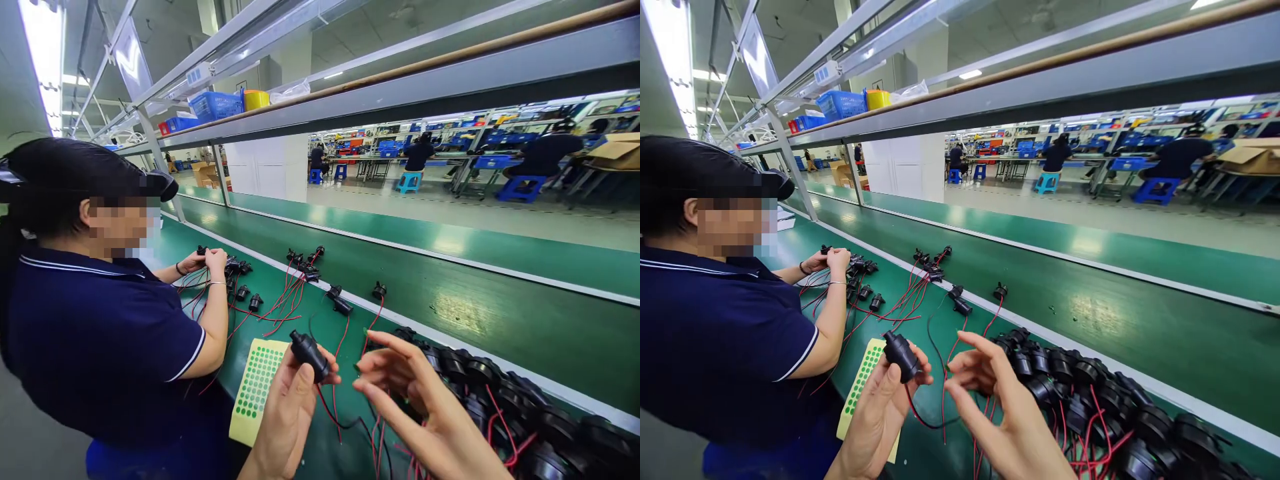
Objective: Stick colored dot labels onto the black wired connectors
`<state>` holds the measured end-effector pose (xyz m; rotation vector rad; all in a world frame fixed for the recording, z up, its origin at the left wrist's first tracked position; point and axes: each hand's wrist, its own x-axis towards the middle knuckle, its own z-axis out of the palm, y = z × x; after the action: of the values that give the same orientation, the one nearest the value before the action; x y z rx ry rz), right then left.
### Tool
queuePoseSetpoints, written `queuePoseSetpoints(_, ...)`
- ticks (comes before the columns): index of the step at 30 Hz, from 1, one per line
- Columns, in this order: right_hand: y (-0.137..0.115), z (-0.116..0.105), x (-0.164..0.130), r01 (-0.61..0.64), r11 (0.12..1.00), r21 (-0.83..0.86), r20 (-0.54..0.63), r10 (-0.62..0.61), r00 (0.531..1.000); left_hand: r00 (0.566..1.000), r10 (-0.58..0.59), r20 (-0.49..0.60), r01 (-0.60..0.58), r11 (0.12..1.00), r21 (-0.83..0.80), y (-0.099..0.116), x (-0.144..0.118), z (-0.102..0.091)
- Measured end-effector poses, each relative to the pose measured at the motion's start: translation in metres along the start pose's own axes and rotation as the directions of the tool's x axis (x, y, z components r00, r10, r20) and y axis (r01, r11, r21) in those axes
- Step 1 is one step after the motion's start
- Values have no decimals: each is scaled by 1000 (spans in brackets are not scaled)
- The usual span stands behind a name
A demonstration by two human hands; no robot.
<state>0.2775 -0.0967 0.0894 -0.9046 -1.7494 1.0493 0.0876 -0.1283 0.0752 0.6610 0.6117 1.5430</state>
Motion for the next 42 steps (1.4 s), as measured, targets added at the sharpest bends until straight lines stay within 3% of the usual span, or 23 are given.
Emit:
queuePoseSetpoints(4,-7,-14,10,-74,997,16,12,74,997,993,-28,117,4,981,195,-4,-8,-4)
queuePoseSetpoints(7,-12,-14,10,-94,995,25,41,93,995,984,-83,155,43,969,242,-9,-14,-3)
queuePoseSetpoints(12,-14,-8,7,27,983,-183,-48,-37,998,979,-123,162,107,989,104,-15,-14,-2)
queuePoseSetpoints(18,-12,-4,7,177,922,-343,-105,-225,969,970,-161,180,161,987,14,-19,-12,-8)
queuePoseSetpoints(25,-15,-6,5,202,908,-367,-96,-253,963,968,-191,161,212,969,-126,-14,-15,2)
queuePoseSetpoints(31,-13,-12,-1,137,925,-355,-90,-180,980,953,-202,225,245,952,-184,-12,-11,1)
queuePoseSetpoints(37,-12,-18,-1,54,949,-311,-156,-107,982,928,-296,227,320,944,-80,-11,-13,-7)
queuePoseSetpoints(40,-16,-18,-2,33,957,-288,-152,-80,985,939,-270,212,256,962,92,-10,-13,-9)
queuePoseSetpoints(42,-19,-18,-2,-9,967,-256,-165,-34,986,950,-212,230,148,952,267,-9,-12,-12)
